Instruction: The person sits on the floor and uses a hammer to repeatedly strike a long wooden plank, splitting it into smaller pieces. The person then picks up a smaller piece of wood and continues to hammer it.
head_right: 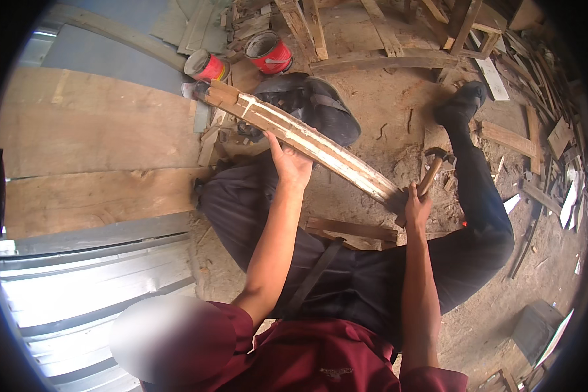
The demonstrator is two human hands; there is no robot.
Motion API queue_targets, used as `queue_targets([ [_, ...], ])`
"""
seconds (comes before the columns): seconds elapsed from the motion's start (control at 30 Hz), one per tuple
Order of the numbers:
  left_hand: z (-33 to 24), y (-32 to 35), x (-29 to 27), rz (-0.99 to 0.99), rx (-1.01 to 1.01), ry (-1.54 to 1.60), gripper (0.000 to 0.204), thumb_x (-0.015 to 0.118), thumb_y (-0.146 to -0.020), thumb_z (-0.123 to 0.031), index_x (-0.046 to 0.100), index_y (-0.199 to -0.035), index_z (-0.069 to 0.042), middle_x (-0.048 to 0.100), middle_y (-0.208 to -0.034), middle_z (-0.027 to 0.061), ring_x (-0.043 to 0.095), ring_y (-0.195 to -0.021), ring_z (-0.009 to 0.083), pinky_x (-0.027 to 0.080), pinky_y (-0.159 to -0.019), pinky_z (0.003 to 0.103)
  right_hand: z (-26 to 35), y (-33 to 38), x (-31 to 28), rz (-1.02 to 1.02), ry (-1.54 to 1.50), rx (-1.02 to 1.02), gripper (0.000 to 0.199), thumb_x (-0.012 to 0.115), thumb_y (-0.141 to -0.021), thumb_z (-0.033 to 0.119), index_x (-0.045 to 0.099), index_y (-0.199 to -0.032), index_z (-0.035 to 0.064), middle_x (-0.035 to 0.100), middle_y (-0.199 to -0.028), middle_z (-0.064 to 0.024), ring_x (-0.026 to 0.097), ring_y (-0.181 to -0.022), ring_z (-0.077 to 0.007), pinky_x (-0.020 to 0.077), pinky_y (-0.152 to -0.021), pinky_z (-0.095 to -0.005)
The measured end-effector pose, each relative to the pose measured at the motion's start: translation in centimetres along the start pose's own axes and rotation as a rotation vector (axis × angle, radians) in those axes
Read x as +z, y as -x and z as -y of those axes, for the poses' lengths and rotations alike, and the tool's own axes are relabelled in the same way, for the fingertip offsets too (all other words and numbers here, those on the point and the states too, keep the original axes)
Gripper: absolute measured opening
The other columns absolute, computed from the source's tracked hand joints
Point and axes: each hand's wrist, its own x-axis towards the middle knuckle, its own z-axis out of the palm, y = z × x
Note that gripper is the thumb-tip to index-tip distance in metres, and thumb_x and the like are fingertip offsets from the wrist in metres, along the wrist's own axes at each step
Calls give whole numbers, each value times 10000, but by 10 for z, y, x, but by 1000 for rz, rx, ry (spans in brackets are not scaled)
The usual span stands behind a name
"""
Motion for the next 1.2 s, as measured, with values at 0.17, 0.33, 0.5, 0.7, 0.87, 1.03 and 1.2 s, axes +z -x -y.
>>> queue_targets([
  [0.17, -1, 10, 15, 16, 16, 8, 857, 483, -866, -722, 464, -1299, 18, 546, -1198, 131, 547, -1119, 277, 409, -1068, 478, -5, 5, 5, 67, -7, -191, 369, 641, -918, 332, 631, -994, -29, 684, -802, -135, 634, -701, -217, 479, -648, -373],
  [0.33, -5, 9, 9, -45, 19, 117, 863, 470, -876, -717, 468, -1298, 36, 547, -1211, 149, 536, -1144, 278, 395, -1086, 485, -1, 15, 11, 102, 159, -304, 302, 633, -922, 273, 622, -994, -21, 632, -733, -162, 619, -673, -274, 471, -633, -389],
  [0.5, -7, 5, 5, 0, 36, 175, 896, 428, -875, -742, 456, -1318, 36, 559, -1193, 166, 531, -1152, 284, 374, -1096, 493, 21, 27, 10, 208, 178, -337, 260, 631, -925, 214, 604, -1044, -16, 613, -725, -158, 604, -655, -272, 463, -615, -382],
  [0.7, -5, 10, -1, -178, -55, 62, 953, 344, -837, -826, 487, -1284, 2, 569, -1141, 179, 552, -1039, 305, 416, -1001, 429, 48, 48, 3, 453, 114, -395, 255, 629, -930, 205, 594, -1060, -11, 622, -790, -175, 610, -700, -264, 470, -644, -377],
  [0.87, -1, 10, 7, -184, -77, 83, 862, 343, -776, -883, 591, -896, -66, 601, -787, 100, 563, -723, 262, 464, -728, 382, 54, 60, 4, 539, 79, -524, 236, 624, -934, 183, 592, -1049, -21, 638, -809, -176, 625, -733, -190, 491, -670, -358],
  [1.03, -3, 14, 5, 102, -98, 112, 816, 351, -765, -890, 570, -765, -103, 563, -700, 43, 528, -644, 210, 417, -663, 338, 66, 75, 3, 625, 87, -465, 405, 778, -825, 241, 587, -1055, -33, 648, -840, -162, 631, -754, -209, 499, -705, -349],
  [1.2, 0, 12, 2, 224, -131, 114, 815, 352, -757, -896, 559, -761, -108, 541, -682, 34, 509, -624, 206, 401, -651, 328, 56, 77, 7, 569, 134, -618, 568, 864, -727, 292, 562, -1078, -38, 665, -866, -156, 644, -776, -254, 507, -714, -357],
])
